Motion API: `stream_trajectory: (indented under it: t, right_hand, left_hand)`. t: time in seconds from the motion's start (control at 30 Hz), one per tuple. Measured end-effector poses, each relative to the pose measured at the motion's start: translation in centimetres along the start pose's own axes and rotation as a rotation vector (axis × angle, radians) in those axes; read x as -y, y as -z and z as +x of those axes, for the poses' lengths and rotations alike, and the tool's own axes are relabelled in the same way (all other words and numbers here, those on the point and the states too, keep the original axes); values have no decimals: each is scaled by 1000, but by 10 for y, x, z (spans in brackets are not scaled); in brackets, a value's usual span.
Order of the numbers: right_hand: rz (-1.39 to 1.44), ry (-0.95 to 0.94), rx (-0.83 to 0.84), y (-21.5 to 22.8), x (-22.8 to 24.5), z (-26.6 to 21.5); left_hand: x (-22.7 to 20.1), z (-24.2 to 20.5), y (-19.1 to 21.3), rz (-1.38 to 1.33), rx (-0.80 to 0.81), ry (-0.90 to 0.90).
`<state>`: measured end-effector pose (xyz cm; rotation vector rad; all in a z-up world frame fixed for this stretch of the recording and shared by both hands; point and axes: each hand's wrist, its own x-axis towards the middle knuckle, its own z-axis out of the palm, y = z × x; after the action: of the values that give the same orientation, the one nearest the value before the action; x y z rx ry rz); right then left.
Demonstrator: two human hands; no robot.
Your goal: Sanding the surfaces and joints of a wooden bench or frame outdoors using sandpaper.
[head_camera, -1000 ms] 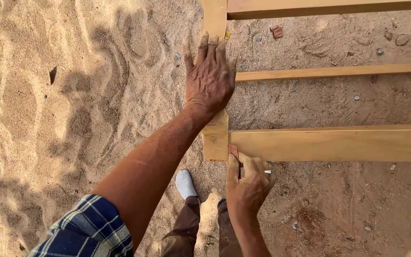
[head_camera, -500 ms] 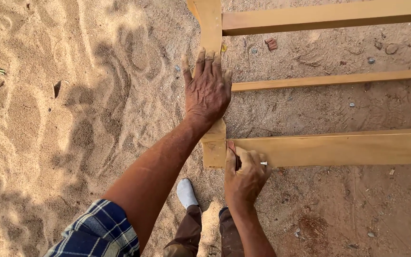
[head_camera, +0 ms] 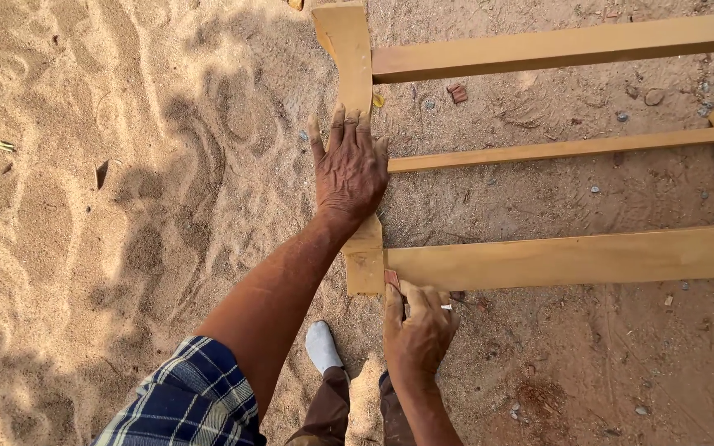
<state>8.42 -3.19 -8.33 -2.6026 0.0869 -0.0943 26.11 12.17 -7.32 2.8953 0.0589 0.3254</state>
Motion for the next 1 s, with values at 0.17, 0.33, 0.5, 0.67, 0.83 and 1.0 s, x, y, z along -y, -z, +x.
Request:
stream_trajectory:
  t: [0.17, 0.33, 0.5, 0.67, 0.83, 1.0]
  right_hand:
    - [-43, 20, 34, 6, 10, 20]
    - [-14, -2, 40, 8, 0, -5]
    - [28, -103, 136, 9, 8, 9]
    - [-95, 38, -13, -6, -9, -5]
    - [10, 69, -69, -6, 7, 14]
    - [-5, 32, -64, -3, 5, 7]
  left_hand:
    - [2, 1, 1, -25, 36, 27]
    - [0, -5, -4, -17, 8, 19]
    - [-3, 0, -1, -19, 75, 69]
    - [-4, 2, 10, -28, 102, 68]
    - [0, -1, -2, -7, 16, 39]
    - [-3, -3, 7, -11, 99, 73]
